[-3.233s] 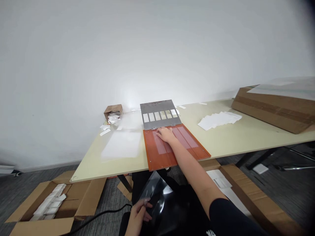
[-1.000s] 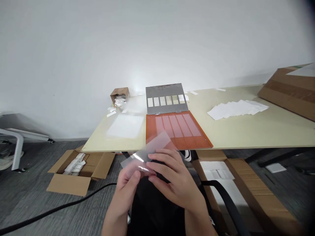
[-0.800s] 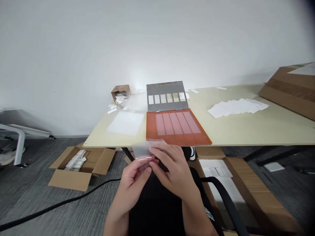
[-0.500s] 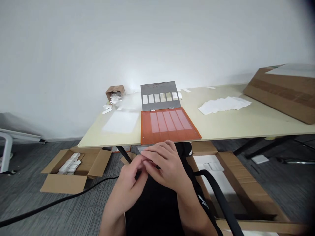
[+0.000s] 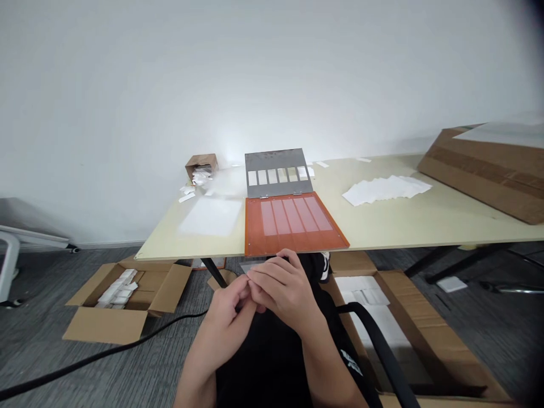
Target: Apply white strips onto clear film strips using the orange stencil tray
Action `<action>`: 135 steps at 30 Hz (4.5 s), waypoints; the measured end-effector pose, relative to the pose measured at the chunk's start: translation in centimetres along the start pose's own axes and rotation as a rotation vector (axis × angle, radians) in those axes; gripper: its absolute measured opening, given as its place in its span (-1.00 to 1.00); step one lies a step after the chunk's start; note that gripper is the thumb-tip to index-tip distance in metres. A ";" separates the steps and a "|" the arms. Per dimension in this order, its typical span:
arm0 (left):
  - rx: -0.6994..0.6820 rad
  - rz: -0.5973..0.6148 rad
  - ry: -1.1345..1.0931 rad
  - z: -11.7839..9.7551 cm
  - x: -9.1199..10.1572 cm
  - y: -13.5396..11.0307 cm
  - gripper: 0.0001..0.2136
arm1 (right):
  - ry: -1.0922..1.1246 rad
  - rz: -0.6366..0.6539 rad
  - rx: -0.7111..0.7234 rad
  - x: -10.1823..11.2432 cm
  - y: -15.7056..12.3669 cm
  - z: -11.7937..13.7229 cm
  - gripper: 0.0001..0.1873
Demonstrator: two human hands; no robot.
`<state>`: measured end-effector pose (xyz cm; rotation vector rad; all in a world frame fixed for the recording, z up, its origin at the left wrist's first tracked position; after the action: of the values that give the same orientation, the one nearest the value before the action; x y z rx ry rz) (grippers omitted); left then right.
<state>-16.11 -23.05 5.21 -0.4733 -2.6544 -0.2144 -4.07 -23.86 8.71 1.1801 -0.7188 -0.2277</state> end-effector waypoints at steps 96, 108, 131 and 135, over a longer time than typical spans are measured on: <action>-0.014 -0.284 -0.501 5.7 -1.3 2.5 -0.62 | 0.156 0.195 -0.693 -6.1 0.8 -6.0 -0.70; -0.072 -0.268 -0.611 7.5 1.2 3.4 -0.54 | 0.458 0.425 -0.512 -7.7 1.4 -5.2 -0.88; 0.183 -0.396 -0.345 12.8 9.7 13.2 -0.56 | 0.150 0.045 -0.837 -11.5 6.6 -21.3 -0.71; 0.235 -0.375 -0.224 13.6 10.6 12.1 -0.62 | 0.025 0.245 -0.926 -14.3 4.6 -24.3 -0.76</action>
<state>-25.99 -5.65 -1.33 0.0847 -2.9207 0.0439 -0.79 3.90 2.59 0.2110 -0.6163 -0.2934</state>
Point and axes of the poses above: each hand's wrist, its own y-axis towards the middle knuckle, its own x-axis out of the back of the hand, z = x × y, the point moved 6 cm from there along y, towards the middle knuckle, and after that the axes turned 1 degree about y, right-handed, at the moved point
